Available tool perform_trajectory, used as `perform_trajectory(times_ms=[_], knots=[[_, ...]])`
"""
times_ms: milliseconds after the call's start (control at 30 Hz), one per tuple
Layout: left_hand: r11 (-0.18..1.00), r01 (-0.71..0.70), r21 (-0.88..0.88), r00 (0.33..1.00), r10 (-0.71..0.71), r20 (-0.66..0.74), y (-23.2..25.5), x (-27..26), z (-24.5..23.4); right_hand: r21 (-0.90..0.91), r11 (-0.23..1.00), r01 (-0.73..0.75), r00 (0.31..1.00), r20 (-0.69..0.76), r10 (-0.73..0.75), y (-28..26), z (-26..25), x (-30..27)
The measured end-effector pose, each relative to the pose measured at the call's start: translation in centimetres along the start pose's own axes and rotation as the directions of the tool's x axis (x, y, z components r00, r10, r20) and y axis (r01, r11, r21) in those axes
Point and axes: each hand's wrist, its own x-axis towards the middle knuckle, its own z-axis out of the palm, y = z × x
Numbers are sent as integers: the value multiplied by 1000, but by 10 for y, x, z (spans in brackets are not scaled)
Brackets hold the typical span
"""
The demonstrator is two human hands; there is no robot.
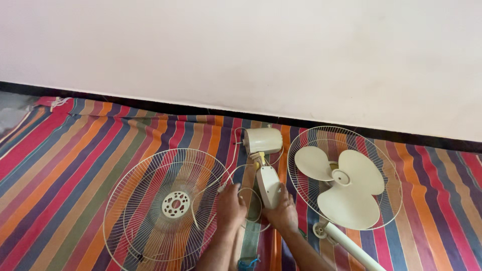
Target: The person assembles a standing electric fan by attaching the motor housing to the stand, then mounting the fan blades onto the motor shaft, and finally securing the front protective cage. The person works on a striped mat on the floor.
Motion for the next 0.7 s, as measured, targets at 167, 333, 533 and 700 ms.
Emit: perform_trajectory(times_ms=[167, 333, 533, 700], knots=[[970, 132, 205, 991, -122, -62, -32, 11, -14, 162, 986, 32, 999, -41, -25, 5, -1, 3], [953, 222, 207, 974, -210, -79, -51, 20, -7, 187, 982, -16, 999, -25, 21, -1, -12, -3], [972, 209, 108, 977, -202, -72, -37, 22, -9, 245, 966, -80, 996, 44, 71, 0, -16, -10], [843, 128, -522, 992, -113, 61, -7, 19, -7, 414, 899, -146, 985, 143, 94, 8, -18, -16]])
